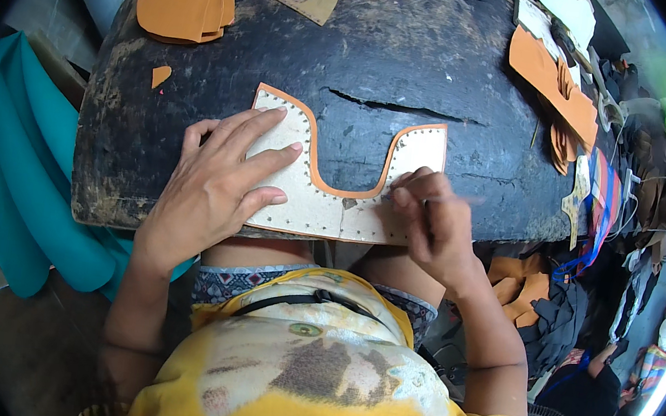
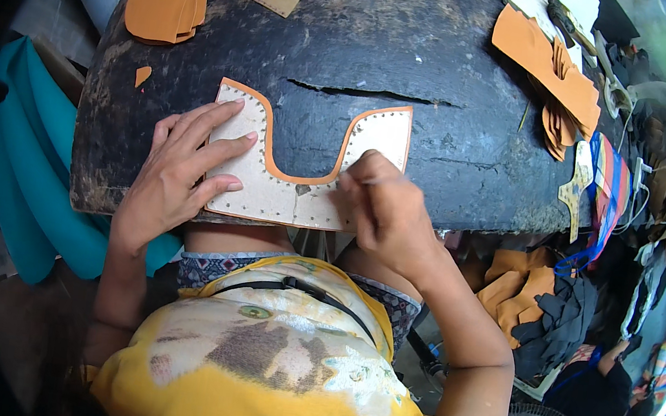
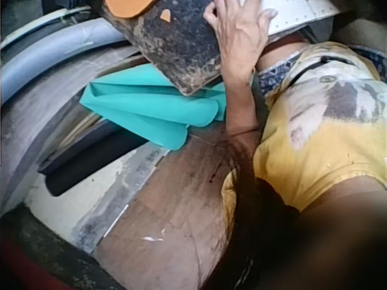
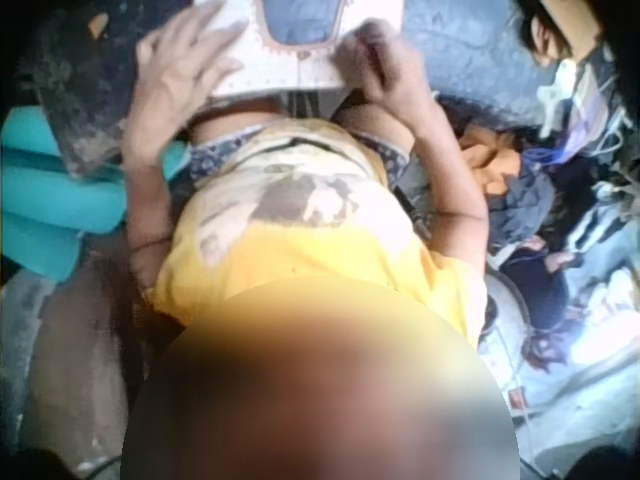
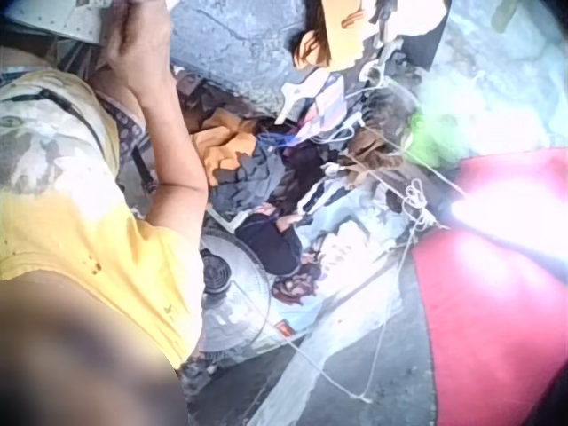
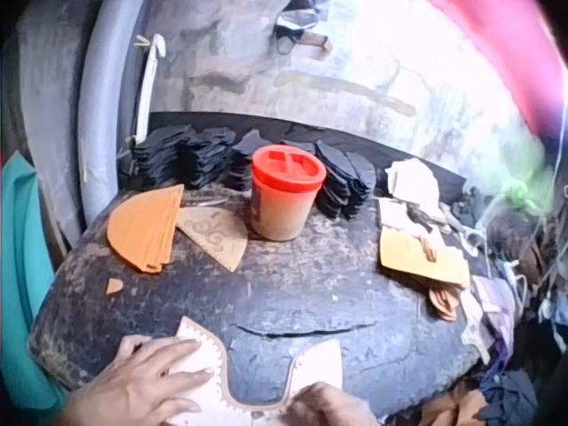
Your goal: The person uses a pointed awl to punch holes along the edges of orange leather pieces placed on a white template. They repeatedly align the leather, punch holes, and flip the pieces to continue the process.
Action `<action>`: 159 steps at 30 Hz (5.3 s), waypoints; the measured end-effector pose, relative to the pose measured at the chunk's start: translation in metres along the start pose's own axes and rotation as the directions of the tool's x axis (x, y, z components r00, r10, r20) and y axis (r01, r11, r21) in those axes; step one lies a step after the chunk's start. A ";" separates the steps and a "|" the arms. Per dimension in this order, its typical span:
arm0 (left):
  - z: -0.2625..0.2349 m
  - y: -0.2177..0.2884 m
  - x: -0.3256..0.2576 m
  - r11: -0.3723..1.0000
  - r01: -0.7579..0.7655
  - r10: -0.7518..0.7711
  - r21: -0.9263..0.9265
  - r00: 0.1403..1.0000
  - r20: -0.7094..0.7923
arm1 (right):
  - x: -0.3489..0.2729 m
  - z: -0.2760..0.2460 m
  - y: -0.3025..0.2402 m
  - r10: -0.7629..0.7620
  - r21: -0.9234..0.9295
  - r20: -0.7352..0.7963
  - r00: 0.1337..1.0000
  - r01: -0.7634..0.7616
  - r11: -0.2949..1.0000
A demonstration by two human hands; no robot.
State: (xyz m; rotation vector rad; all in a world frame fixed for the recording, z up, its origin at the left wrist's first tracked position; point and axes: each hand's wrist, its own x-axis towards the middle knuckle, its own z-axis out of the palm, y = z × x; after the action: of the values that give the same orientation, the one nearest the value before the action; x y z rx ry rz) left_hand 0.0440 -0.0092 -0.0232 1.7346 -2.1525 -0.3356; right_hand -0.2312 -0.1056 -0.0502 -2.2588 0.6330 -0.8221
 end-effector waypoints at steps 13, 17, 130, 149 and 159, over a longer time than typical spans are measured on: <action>0.000 0.000 -0.001 0.997 0.074 -0.074 0.016 0.996 0.045 | 0.002 0.007 -0.018 0.264 0.086 -0.043 0.964 -0.259 0.962; 0.001 -0.001 -0.002 0.996 0.085 -0.085 -0.005 0.996 0.042 | 0.004 0.015 -0.024 0.224 0.075 -0.053 0.973 -0.220 0.973; 0.008 -0.012 -0.004 0.997 0.022 -0.024 -0.075 1.000 -0.020 | 0.062 0.058 -0.033 0.295 0.146 -0.095 0.951 -0.280 0.949; 0.005 -0.011 -0.002 0.999 0.010 -0.010 -0.044 1.000 -0.011 | 0.074 0.060 -0.026 0.213 0.023 -0.029 0.977 -0.212 0.977; 0.002 -0.008 -0.001 1.000 -0.005 0.005 -0.005 1.000 -0.008 | 0.083 0.063 -0.022 0.002 -0.168 -0.032 0.999 -0.007 0.986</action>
State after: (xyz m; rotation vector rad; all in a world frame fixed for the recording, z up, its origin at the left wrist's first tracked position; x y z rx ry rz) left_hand 0.0505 -0.0100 -0.0282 1.7247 -2.1489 -0.3320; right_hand -0.1260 -0.1160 -0.0404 -2.3989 0.7472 -0.8318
